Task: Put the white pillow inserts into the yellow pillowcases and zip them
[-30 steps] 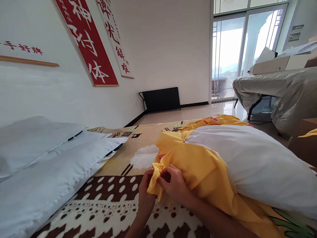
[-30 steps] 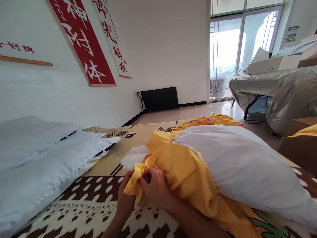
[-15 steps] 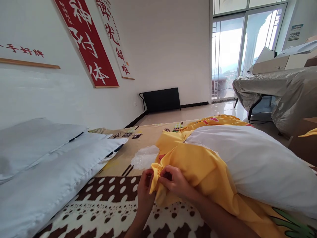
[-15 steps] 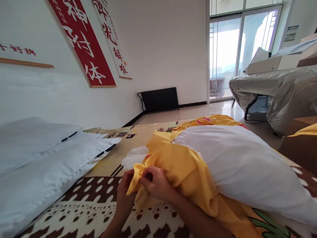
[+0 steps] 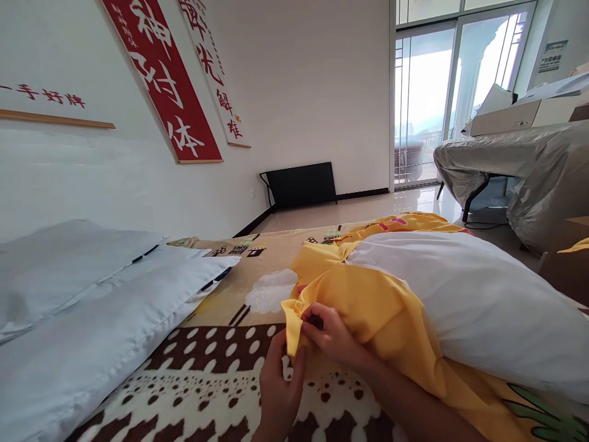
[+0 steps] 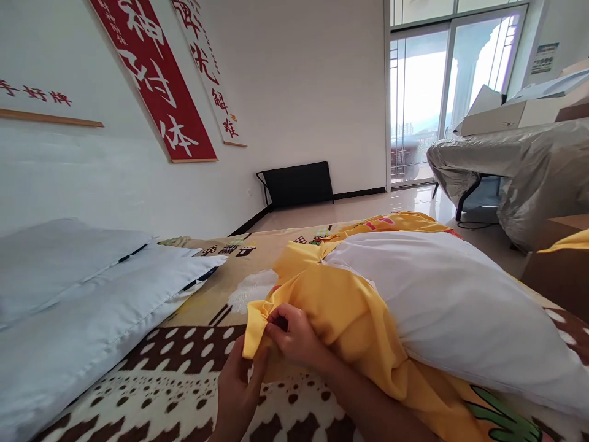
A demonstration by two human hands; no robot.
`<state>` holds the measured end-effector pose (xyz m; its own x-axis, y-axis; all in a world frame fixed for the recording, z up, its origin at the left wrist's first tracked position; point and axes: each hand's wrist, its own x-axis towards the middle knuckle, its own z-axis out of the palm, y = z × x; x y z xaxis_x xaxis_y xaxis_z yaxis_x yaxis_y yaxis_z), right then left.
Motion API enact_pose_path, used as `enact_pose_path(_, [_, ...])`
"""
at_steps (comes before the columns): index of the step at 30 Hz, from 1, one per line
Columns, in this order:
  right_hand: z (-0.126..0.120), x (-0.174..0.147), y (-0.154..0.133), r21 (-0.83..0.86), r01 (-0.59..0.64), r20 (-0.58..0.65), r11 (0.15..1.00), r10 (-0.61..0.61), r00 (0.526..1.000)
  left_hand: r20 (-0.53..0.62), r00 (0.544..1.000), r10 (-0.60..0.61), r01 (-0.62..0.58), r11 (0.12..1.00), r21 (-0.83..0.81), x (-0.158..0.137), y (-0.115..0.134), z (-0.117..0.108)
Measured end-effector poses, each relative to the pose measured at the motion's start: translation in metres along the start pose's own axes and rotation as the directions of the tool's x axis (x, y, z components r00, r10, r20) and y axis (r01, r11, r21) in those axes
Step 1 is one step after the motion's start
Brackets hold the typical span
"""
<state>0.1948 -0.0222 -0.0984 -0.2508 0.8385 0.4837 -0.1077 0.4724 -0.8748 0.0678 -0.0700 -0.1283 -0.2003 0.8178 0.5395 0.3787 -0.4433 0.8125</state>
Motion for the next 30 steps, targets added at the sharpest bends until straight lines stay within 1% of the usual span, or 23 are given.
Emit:
enact_pose_path(3, [0.002,-0.001,-0.001,-0.064,0.014,-0.012,0.998,-0.014,1.0,0.034,0.999,-0.029,0.026,0.996,0.085,0.006,-0.003,-0.002])
enact_pose_path(7, [0.003,-0.002,-0.004,-0.125,0.05,-0.027,0.991,-0.054,0.998,0.01,0.999,-0.036,0.035,0.993,0.112,0.012,-0.002,-0.005])
enact_pose_path(8, [0.003,-0.003,-0.006,-0.138,0.071,-0.02,0.988,-0.074,0.997,-0.005,0.998,-0.058,0.058,0.995,0.087,0.014,-0.001,-0.005])
enact_pose_path(10, [0.003,-0.004,-0.009,-0.152,0.101,0.009,0.983,-0.101,0.995,-0.034,0.988,-0.152,0.152,0.988,-0.012,0.019,0.0,-0.005])
enact_pose_path(12, [0.003,-0.005,-0.011,-0.152,0.107,0.04,0.983,-0.102,0.994,-0.04,0.96,-0.277,0.27,0.955,-0.125,0.025,-0.001,-0.005])
enact_pose_path(14, [0.003,-0.005,-0.011,-0.135,0.083,0.047,0.987,-0.078,0.996,-0.031,0.927,-0.373,0.36,0.91,-0.204,0.03,-0.002,-0.006])
enact_pose_path(17, [0.002,-0.005,-0.006,-0.123,0.052,0.002,0.991,-0.053,0.999,-0.03,0.892,-0.452,0.423,0.855,-0.3,0.034,-0.002,-0.01])
enact_pose_path(18, [0.001,-0.005,-0.005,-0.151,0.059,-0.022,0.987,-0.063,0.998,-0.025,0.882,-0.471,0.437,0.837,-0.329,0.033,-0.001,-0.012])
enact_pose_path(20, [-0.001,-0.005,-0.006,-0.283,0.106,-0.057,0.953,-0.127,0.99,-0.014,0.868,-0.496,0.452,0.803,-0.389,0.032,0.001,-0.016])
enact_pose_path(22, [-0.007,-0.005,-0.013,-0.475,0.175,-0.051,0.863,-0.226,0.973,-0.011,0.853,-0.521,0.456,0.756,-0.469,0.029,0.005,-0.02])
enact_pose_path(24, [-0.017,-0.005,-0.026,-0.662,0.212,-0.038,0.719,-0.314,0.949,-0.009,0.831,-0.556,0.457,0.692,-0.558,0.026,0.006,-0.027])
enact_pose_path(25, [-0.025,-0.005,-0.035,-0.745,0.201,-0.048,0.636,-0.351,0.935,-0.011,0.819,-0.573,0.459,0.667,-0.588,0.024,0.006,-0.031])
enact_pose_path(26, [-0.033,-0.006,-0.045,-0.815,0.167,-0.069,0.554,-0.38,0.922,-0.016,0.808,-0.588,0.462,0.651,-0.602,0.022,0.005,-0.037])
enact_pose_path(27, [-0.043,-0.007,-0.055,-0.874,0.108,-0.106,0.474,-0.402,0.909,-0.025,0.8,-0.6,0.466,0.647,-0.604,0.02,0.004,-0.043])
enact_pose_path(29, [-0.067,-0.014,-0.074,-0.945,-0.064,-0.201,0.32,-0.418,0.886,-0.039,0.785,-0.618,0.48,0.647,-0.593,0.017,-0.001,-0.057])
enact_pose_path(30, [-0.08,-0.019,-0.082,-0.957,-0.16,-0.249,0.244,-0.4,0.882,-0.037,0.776,-0.63,0.49,0.638,-0.594,0.017,-0.004,-0.063])
